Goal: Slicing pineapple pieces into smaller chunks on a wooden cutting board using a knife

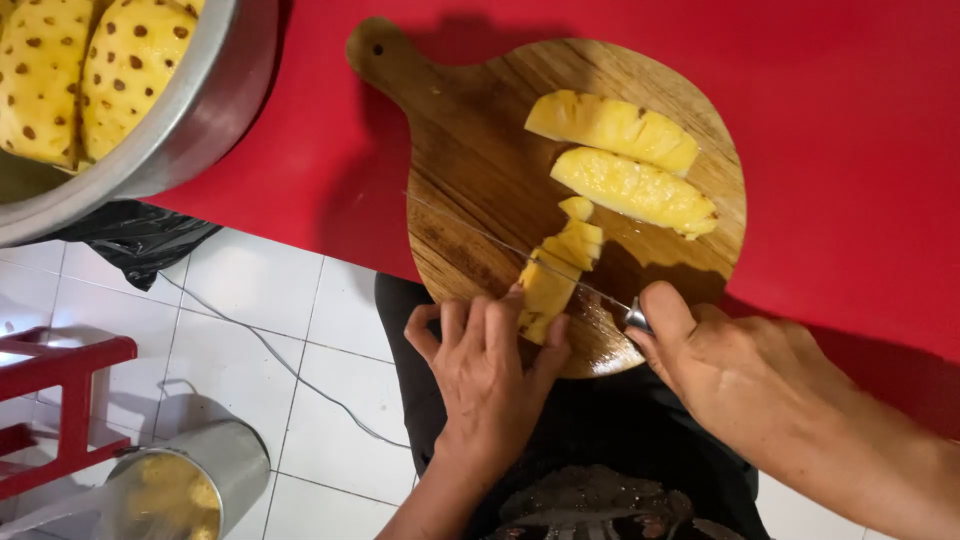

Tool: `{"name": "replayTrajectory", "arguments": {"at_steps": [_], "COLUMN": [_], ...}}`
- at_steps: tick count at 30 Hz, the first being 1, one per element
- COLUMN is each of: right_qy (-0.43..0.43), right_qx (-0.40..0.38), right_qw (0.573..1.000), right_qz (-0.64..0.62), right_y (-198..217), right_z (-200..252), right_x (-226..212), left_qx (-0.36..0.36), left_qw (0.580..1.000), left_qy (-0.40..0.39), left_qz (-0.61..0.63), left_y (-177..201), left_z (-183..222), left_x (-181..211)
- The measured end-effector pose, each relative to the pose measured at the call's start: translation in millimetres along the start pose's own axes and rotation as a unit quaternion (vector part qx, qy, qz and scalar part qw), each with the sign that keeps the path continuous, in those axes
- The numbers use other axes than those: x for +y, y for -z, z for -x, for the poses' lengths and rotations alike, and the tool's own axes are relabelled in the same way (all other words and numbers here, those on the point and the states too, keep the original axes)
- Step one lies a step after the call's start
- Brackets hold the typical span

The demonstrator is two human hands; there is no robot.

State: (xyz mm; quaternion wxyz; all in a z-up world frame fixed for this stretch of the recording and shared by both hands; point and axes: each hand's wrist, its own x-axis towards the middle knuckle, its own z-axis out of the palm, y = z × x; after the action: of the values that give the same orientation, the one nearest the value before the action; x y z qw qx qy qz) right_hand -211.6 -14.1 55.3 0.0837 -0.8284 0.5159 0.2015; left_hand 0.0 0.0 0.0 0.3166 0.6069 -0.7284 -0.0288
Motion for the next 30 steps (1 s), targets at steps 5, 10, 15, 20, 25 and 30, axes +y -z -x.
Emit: {"name": "replayTrajectory", "arguments": {"at_steps": [5,10,15,20,25,30], "right_qy": [0.010,0.042,0.047,0.035,0.020,0.044], "right_qx": [-0.054,0.107,0.149,0.090,-0.002,-0.022], "right_qw": [0.998,0.985,0.980,0.993,0.996,0.999], "right_qz": [0.006,0.127,0.125,-0.074,-0.085,0.021], "right_y": [11,2,4,2,0,1], "right_z": [-9,-8,-2,2,2,0], "right_x": [-3,-6,-5,-1,1,-2], "left_qx": [-0.015,-0.009,0.013,0.023,0.019,0.015], "left_qw": [1.000,0.999,1.000,1.000,1.000,1.000], "left_qy": [-0.006,-0.001,0.002,0.003,0.003,-0.011], "left_qz": [-0.019,-0.031,-0.009,-0.004,-0.005,-0.023], "left_y": [1,-2,0,-4,-4,-3], "left_z": [-1,3,1,-3,-1,-1], "left_x": [-1,1,3,2,0,0]}}
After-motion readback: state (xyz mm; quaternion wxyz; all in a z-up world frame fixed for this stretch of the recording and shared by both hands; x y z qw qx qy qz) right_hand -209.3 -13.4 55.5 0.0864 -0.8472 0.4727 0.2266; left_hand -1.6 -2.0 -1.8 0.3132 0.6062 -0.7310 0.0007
